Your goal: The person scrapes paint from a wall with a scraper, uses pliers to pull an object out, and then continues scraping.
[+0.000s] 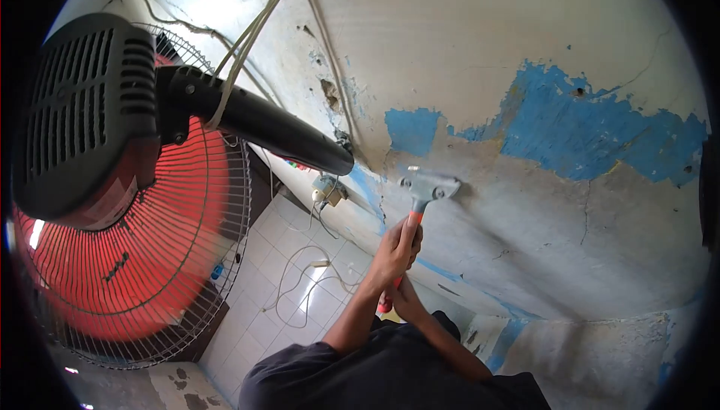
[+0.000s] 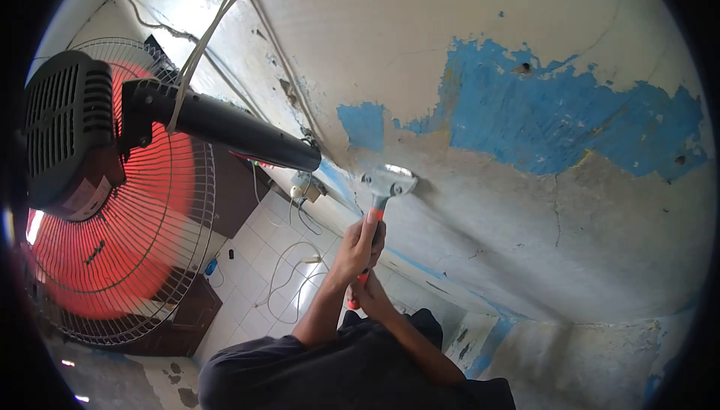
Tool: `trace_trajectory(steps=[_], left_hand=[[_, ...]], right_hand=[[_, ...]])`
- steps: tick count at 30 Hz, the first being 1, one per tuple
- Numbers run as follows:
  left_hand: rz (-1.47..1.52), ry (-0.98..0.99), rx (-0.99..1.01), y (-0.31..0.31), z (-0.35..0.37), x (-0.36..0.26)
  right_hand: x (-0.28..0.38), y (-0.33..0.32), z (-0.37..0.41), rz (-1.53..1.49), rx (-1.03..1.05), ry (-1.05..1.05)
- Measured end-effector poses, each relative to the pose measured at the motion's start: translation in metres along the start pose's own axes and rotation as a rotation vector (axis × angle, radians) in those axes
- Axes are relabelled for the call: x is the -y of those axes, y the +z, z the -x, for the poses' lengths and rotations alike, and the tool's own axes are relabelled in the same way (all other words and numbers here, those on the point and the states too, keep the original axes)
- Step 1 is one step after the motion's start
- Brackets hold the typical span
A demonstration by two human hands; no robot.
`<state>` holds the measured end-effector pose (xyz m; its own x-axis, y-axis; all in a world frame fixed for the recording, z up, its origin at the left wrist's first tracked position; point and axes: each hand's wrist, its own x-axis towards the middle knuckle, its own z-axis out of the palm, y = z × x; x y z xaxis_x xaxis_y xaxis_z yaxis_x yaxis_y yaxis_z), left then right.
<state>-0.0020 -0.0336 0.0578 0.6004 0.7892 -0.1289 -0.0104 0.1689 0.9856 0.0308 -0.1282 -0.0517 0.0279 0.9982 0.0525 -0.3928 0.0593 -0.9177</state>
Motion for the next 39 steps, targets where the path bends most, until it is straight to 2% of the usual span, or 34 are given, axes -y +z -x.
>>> trace_trajectory(steps=[2, 5, 8, 14, 17, 19, 26, 29, 35, 39], left_hand=[[0.04, -0.029, 0.022, 0.0, -0.001, 0.002], [0.038, -0.018, 0.013, 0.003, -0.001, -0.029], [0.021, -0.003, 0.02, -0.003, -0.005, -0.024], [0.038, -0.134, 0.023, -0.007, 0.0, 0.001], [0.026, -0.011, 0.006, -0.003, -0.005, -0.027], [0.015, -0.029, 0.005, -0.006, -0.005, -0.027], [0.012, -0.09, -0.007, -0.009, -0.003, -0.009], [0.05, -0.012, -0.004, -0.004, -0.009, -0.031], [-0.022, -0.035, -0.021, -0.005, -0.004, -0.005], [-0.014, -0.005, -0.011, 0.002, -0.003, -0.014]], right_hand=[[-0.005, 0.001, 0.004, -0.039, 0.009, -0.043], [0.03, 0.001, -0.007, 0.015, 0.049, 0.004], [0.018, 0.005, -0.013, 0.03, 0.002, -0.016], [0.0, 0.004, 0.0, -0.072, 0.021, -0.02], [0.026, 0.006, -0.014, -0.011, 0.013, 0.046], [0.02, 0.007, -0.017, 0.05, 0.021, 0.014], [0.007, 0.006, -0.009, -0.047, -0.002, 0.036], [0.028, -0.002, -0.02, 0.001, 0.043, 0.066], [0.008, 0.005, -0.005, -0.015, -0.037, 0.042], [0.013, -0.002, -0.003, -0.004, -0.007, 0.023]])
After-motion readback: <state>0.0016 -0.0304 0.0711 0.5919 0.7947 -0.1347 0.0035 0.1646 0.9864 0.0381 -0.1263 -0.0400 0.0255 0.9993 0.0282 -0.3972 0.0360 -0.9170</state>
